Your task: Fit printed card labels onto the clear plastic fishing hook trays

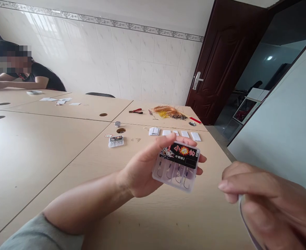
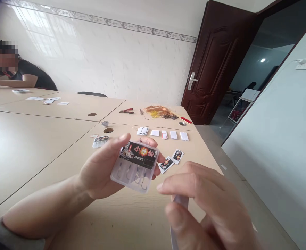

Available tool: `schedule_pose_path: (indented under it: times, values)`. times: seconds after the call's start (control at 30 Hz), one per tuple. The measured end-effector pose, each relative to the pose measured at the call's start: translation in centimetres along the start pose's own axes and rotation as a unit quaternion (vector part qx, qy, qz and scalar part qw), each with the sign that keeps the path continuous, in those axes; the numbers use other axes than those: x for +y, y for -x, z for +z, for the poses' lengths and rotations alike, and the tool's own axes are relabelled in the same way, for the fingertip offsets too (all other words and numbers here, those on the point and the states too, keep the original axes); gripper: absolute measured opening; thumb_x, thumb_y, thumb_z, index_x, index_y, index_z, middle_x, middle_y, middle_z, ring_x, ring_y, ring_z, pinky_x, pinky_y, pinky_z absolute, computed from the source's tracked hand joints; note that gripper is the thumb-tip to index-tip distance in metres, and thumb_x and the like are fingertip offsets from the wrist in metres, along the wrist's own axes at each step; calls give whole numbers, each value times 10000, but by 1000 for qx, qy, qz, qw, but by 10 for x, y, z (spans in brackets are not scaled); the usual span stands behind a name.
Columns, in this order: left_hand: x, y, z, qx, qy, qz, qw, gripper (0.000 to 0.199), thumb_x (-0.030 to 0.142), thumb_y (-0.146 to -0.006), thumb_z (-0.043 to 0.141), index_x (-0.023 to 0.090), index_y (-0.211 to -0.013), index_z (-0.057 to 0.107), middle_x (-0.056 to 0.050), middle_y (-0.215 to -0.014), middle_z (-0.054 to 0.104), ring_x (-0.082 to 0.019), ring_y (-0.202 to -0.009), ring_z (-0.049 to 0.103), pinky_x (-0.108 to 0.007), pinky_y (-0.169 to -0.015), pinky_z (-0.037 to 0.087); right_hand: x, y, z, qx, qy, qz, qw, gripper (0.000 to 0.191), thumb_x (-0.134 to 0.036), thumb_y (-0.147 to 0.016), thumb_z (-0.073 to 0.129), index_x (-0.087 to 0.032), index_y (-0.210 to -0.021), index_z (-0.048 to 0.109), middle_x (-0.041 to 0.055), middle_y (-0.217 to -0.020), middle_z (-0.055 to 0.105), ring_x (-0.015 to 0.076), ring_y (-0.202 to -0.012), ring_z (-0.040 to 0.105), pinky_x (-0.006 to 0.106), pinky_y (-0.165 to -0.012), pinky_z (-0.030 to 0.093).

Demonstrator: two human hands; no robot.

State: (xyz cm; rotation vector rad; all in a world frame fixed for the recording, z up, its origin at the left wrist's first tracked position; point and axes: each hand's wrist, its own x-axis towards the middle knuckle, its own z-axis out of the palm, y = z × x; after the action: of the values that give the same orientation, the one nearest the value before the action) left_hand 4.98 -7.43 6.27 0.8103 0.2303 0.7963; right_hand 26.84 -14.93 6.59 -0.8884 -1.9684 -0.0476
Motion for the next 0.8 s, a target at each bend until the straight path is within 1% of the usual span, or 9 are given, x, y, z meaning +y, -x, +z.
schedule_pose_path:
  times: [0.1,0.2,0.27,0.37,0.43,0.53,0.63,0.73,0.8]
  values:
    - [-2,2,1,3,-15,6,1000,293,422,-837,762,188,-1010,729,-73,-969,796,-224,-836,725,-317,-779,496,1,-6,8,-7,48,-47,998,250,-411,-1063,452,-245,-1129,627,17,-822,691,139,-782,714,237,-756,613]
    - [-2,3,4,9,-32,6,999,292,438,-825,771,200,-989,728,-52,-931,780,-202,-831,709,-279,-746,495,1,-13,13,-21,104,-82,991,322,-430,-1080,397,-222,-1192,615,31,-847,734,138,-800,731,272,-878,606]
    - [-2,3,7,16,-50,6,999,313,463,-804,789,210,-977,728,-32,-892,761,-191,-823,700,-261,-729,497,0,-17,15,-24,130,-99,986,336,-413,-1089,374,-199,-1169,620,23,-787,741,129,-764,737,245,-826,608]
    - [-1,3,10,31,-70,2,997,386,529,-767,805,208,-964,719,-36,-901,748,-191,-826,686,-263,-735,503,-4,-24,16,-13,152,-128,980,334,-395,-1091,377,-179,-1078,632,1,-672,714,110,-653,729,186,-619,577]
    - [0,2,11,45,-79,-3,996,461,585,-741,805,199,-973,707,-51,-918,741,-200,-825,673,-276,-737,500,-5,-27,18,-18,148,-130,980,339,-401,-1087,383,-174,-1065,633,7,-665,717,113,-625,729,181,-551,555]
    - [0,2,10,57,-91,-5,994,534,642,-724,789,192,-994,690,-59,-886,720,-225,-825,663,-301,-734,484,-4,-28,19,-42,144,-123,981,340,-401,-1086,379,-166,-1104,623,17,-669,722,122,-626,734,182,-512,542]
    - [0,3,10,49,-95,0,994,520,644,-765,753,186,-1000,675,-77,-917,731,-247,-863,674,-319,-754,481,-2,-26,20,-51,147,-119,981,327,-402,-1086,377,-183,-1119,617,18,-713,743,121,-626,729,191,-516,544]
    - [-1,3,9,41,-89,8,995,471,610,-804,740,185,-997,681,-67,-904,743,-224,-852,688,-302,-761,504,-2,-23,20,-43,131,-114,984,317,-405,-1083,387,-200,-1094,630,8,-710,738,122,-617,719,198,-551,558]
    - [-3,0,8,26,-79,8,996,438,590,-826,731,185,-989,688,-53,-860,744,-199,-804,699,-278,-730,519,-2,-19,16,-30,126,-91,987,306,-403,-1081,399,-219,-1134,637,0,-705,718,121,-593,697,205,-559,554]
